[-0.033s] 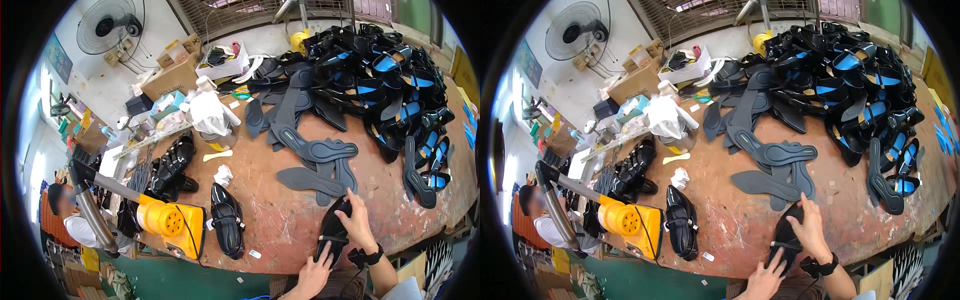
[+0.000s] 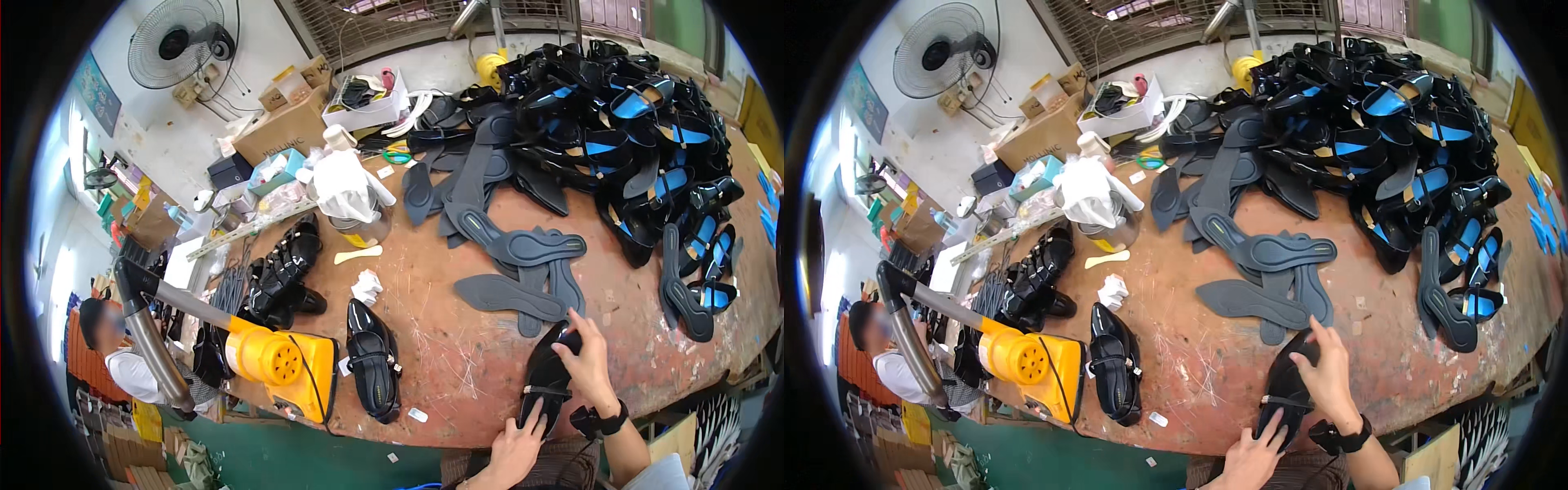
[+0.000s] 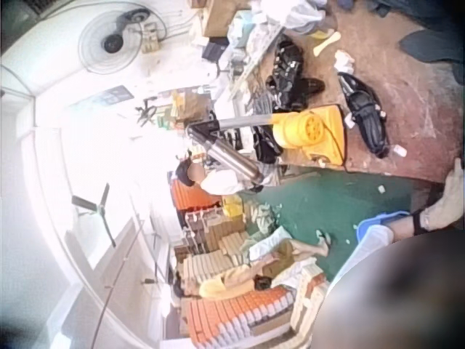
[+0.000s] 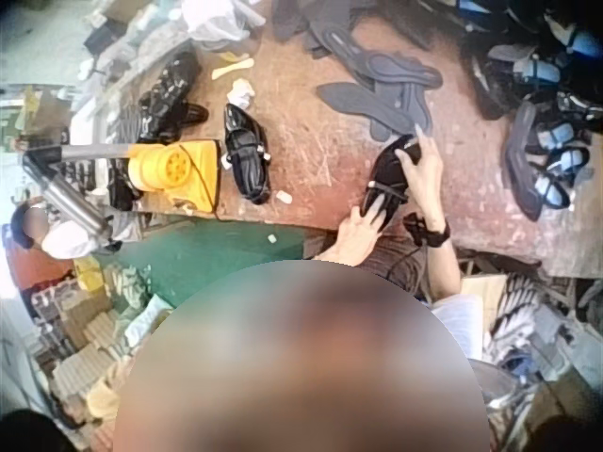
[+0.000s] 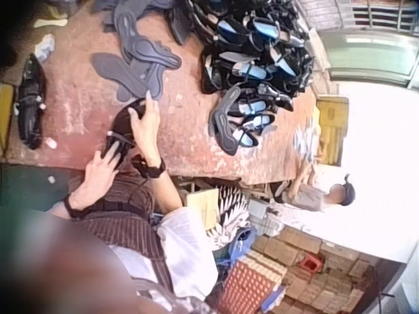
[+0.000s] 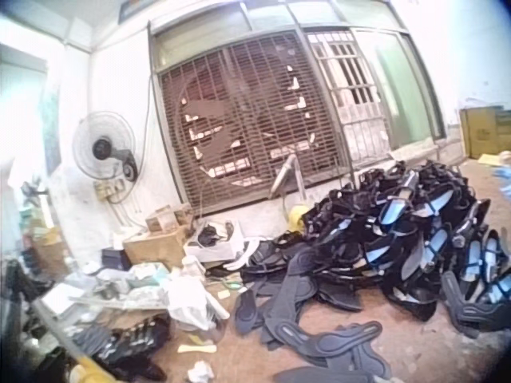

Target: Inserting insoles into shoes, inspecting them, and cleaning them at a shoe factory workstation.

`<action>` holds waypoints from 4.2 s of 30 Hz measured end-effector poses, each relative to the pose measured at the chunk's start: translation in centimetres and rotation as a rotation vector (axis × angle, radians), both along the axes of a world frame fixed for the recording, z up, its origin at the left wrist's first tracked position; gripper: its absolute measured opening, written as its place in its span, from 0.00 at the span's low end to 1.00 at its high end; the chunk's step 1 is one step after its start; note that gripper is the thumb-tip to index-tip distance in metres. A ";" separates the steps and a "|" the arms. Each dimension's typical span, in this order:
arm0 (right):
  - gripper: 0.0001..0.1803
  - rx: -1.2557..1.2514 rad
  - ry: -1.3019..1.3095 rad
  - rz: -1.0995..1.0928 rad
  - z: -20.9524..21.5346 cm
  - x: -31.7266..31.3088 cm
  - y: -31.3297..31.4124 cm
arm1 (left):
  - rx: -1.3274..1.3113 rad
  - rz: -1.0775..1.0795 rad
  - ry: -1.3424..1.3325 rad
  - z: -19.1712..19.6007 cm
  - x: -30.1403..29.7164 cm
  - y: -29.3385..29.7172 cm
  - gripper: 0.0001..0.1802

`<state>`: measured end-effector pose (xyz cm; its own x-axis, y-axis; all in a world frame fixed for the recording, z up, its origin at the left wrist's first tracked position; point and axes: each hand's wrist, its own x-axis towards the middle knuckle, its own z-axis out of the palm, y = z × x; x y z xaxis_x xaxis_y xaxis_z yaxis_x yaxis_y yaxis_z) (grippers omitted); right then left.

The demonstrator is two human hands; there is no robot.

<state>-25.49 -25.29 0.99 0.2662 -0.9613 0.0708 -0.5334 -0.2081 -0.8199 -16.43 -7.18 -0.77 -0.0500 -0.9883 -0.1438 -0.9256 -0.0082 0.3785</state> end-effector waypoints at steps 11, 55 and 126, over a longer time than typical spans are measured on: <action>0.21 0.035 0.200 0.475 -1.7 -4.3 9.7 | 0.059 -0.146 -0.088 -2.3 -1.0 0.0 0.22; 0.21 -0.610 0.814 0.205 -6.4 0.0 4.8 | 0.124 -0.115 0.098 -0.8 0.0 -1.7 0.24; 0.13 0.860 -0.726 -0.445 -3.7 -15.4 -3.2 | -0.447 0.430 0.049 2.6 24.1 -41.0 0.25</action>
<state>-40.87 -28.50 -2.75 0.0639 -0.7654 -0.6404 0.2224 0.6365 -0.7385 7.69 -48.22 1.79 0.3699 -0.8857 0.2805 -0.8561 -0.2077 0.4733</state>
